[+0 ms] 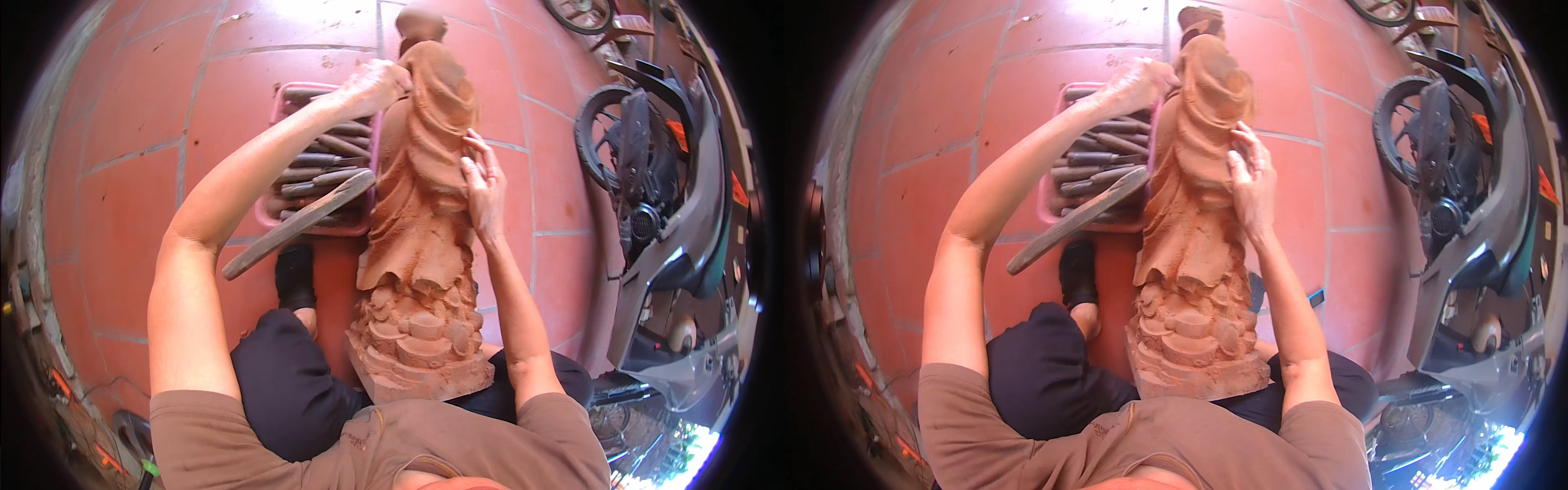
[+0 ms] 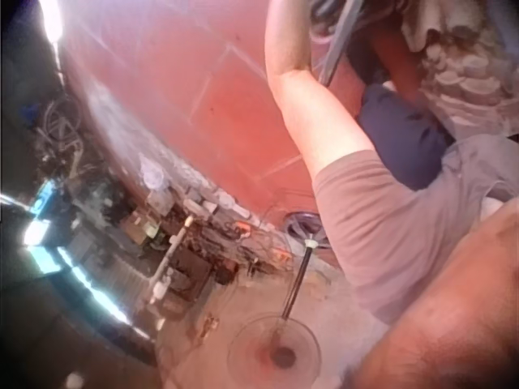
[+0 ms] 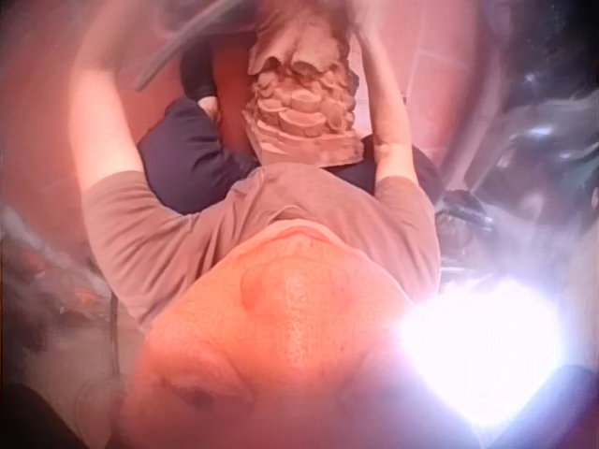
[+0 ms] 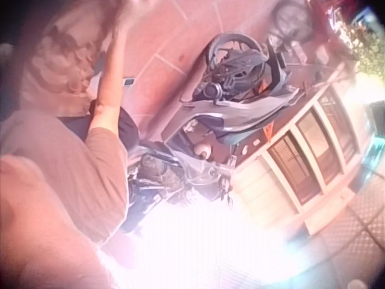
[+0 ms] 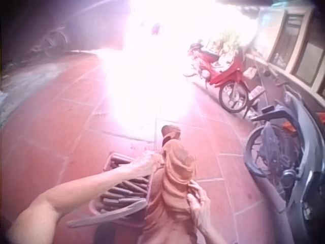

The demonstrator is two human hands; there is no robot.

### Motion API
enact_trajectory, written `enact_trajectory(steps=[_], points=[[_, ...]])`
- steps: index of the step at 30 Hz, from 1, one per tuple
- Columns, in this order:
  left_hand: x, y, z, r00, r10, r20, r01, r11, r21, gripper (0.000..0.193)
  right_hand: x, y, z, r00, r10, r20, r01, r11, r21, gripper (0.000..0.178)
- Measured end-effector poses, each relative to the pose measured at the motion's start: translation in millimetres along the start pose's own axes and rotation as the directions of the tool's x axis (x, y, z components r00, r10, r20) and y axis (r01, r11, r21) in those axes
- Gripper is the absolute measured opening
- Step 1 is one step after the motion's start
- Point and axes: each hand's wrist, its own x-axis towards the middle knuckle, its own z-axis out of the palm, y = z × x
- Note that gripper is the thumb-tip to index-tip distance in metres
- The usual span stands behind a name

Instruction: The person carves a wooden sculpture using a chisel and mallet, focusing on the upper section and head area. They occasionally rotate the sculpture to access different sides and switch between tools to refine the details.

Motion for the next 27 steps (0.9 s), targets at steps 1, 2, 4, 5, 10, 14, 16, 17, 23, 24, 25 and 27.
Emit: enact_trajectory(steps=[1,2,4,5,10,14,16,17,23,24,25,27], points=[[10,14,-4,0.989,-0.111,-0.094,0.109,0.994,-0.029,0.022,5,4,-5,0.998,-0.058,-0.012,0.058,0.997,-0.042,0.028],[20,-3,-2,0.993,-0.094,-0.068,0.094,0.995,-0.016,0.022,4,9,-5,0.996,-0.084,-0.021,0.082,0.994,-0.075,0.028],[35,-6,3,0.987,-0.128,-0.098,0.14,0.982,0.124,0.021,7,10,-1,0.99,-0.134,-0.034,0.13,0.987,-0.097,0.027],[36,-16,14,0.989,-0.086,-0.122,0.091,0.995,0.035,0.02,9,8,2,0.987,-0.159,-0.039,0.155,0.984,-0.086,0.027],[14,-7,27,0.995,-0.001,-0.095,0.002,1.0,0.013,0.015,8,8,-11,0.98,-0.198,-0.021,0.183,0.937,-0.297,0.029],[8,-5,19,0.998,0.065,-0.027,-0.067,0.996,-0.051,0.013,2,10,-16,0.975,-0.217,-0.039,0.194,0.93,-0.314,0.03],[22,-29,13,0.998,-0.041,-0.043,0.037,0.996,-0.085,0.013,1,7,-13,0.974,-0.223,-0.035,0.202,0.931,-0.304,0.03],[31,-34,13,0.989,-0.133,-0.06,0.129,0.989,-0.072,0.013,-1,6,-13,0.975,-0.219,-0.042,0.197,0.933,-0.301,0.03],[37,-25,40,0.981,0.035,-0.189,0.016,0.965,0.263,0.012,-2,8,-10,0.963,-0.267,-0.045,0.241,0.92,-0.309,0.028],[31,-24,42,0.986,0.078,-0.15,-0.038,0.966,0.255,0.014,-4,8,-13,0.966,-0.254,-0.055,0.225,0.923,-0.311,0.028],[26,-17,38,0.986,0.122,-0.118,-0.09,0.964,0.25,0.016,-4,7,-15,0.967,-0.245,-0.065,0.215,0.929,-0.301,0.027],[12,-7,34,0.98,0.163,-0.117,-0.148,0.981,0.126,0.013,-6,8,-17,0.972,-0.219,-0.08,0.19,0.942,-0.276,0.027]])
